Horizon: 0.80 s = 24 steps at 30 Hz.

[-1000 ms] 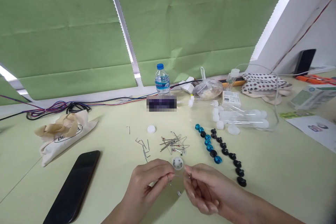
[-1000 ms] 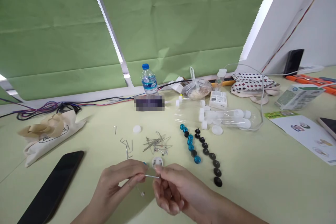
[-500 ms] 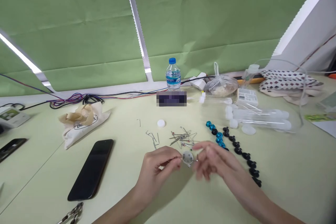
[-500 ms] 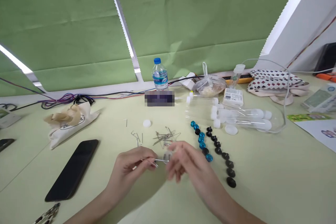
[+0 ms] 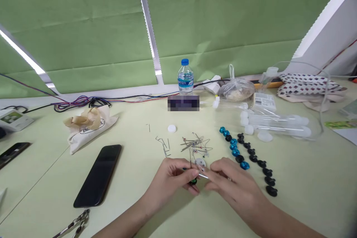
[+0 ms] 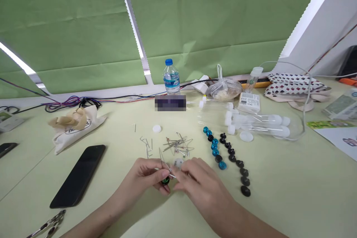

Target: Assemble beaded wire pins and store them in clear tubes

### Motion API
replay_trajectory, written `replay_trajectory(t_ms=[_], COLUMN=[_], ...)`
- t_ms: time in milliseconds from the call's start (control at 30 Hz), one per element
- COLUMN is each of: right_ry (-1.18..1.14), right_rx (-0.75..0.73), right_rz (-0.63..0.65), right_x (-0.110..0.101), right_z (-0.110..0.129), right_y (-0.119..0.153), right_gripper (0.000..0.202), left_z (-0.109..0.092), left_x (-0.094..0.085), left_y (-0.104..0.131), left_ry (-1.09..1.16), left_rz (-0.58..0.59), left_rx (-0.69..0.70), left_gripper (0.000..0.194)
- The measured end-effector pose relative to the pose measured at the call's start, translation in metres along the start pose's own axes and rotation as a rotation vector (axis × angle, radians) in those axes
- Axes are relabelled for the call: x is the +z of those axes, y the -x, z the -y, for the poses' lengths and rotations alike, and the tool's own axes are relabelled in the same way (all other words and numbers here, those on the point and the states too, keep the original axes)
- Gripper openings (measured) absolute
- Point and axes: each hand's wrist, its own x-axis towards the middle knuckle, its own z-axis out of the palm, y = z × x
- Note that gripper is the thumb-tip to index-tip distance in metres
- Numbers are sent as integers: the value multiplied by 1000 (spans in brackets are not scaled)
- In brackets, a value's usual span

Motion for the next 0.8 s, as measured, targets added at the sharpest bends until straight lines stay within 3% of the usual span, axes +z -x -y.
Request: replay_trajectory(t_ms=[67,200,267,300,333,400,500,600,700,800], right_ry=[-187,-792,-939,-929,-857,-563,-41,167,243,302], right_rx=[157,655,738,723,679,519,198,41,43,4], right_rz=[38,326,384,371,340,235,43,-5,-129,-319], right_x=[-1,-2,-2,-1,-1,-1,-2,-5,-13,-22], right_z=[0,2,2,2,1,0,-2,-1,0,-1], right_y=[-2,-10,-12,-12,-12,-9,-1,6,5,-2], right_gripper=[33,64,56,50,46,41,29,18,16,15], left_z=[0,6,9,9,10,9,7,6,4,0], left_x=[-2,-8,-10,-10,-10,-7,-2,0,-4,-9], left_y=[2,8,10,10,9,6,0,-3,-3,-5], left_ry=[-108,-707,-889,-921,-916,-799,-398,-18,69,-159], left_rz=[-55,-164,-141,-135,-136,-157,-94,19,-13,-179], left_rx=[82,597,779,804,778,600,194,-68,-99,71], left_gripper=[22,19,26,27,26,21,23,24,25,24])
